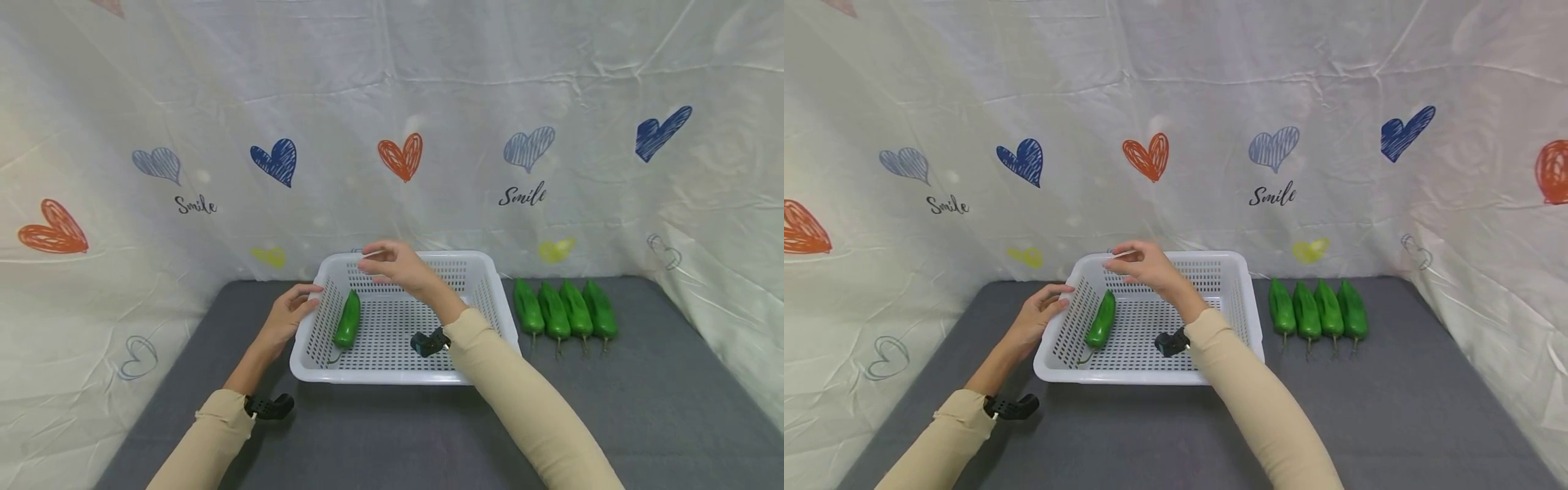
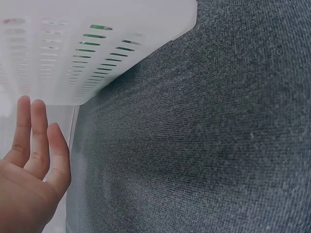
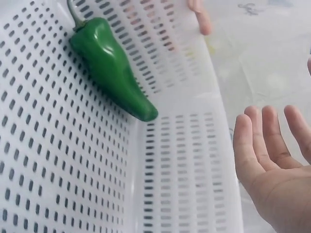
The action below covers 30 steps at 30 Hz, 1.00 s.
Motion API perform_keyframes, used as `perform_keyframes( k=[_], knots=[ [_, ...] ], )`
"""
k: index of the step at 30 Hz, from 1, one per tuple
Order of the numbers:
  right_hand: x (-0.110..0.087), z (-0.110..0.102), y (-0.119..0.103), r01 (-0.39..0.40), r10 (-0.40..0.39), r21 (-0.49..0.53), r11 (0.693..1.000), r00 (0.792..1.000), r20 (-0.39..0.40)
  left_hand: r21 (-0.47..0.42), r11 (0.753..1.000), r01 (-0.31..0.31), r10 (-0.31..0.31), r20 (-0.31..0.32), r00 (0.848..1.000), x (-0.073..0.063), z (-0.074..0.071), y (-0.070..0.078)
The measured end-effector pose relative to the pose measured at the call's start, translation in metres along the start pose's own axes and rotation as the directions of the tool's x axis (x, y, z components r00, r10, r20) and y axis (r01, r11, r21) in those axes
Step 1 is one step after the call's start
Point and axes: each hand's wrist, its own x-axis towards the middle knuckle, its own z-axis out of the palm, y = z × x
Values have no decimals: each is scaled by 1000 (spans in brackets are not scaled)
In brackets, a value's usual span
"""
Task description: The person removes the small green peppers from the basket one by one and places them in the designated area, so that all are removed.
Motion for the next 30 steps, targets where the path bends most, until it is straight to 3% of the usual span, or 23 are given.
perform_keyframes(
  k=[11,25,30],
  knots=[
    [15,21,19,-54,55,-153,987,998,2,-4,1000,16,-16,10,1000,0,0,1],
    [23,17,49,-104,107,-208,973,994,3,7,1000,-1,1,17,1000,0,-1,1],
    [22,14,58,-137,146,-274,952,989,15,7,1000,2,-2,14,1000,0,-1,0]
  ],
)
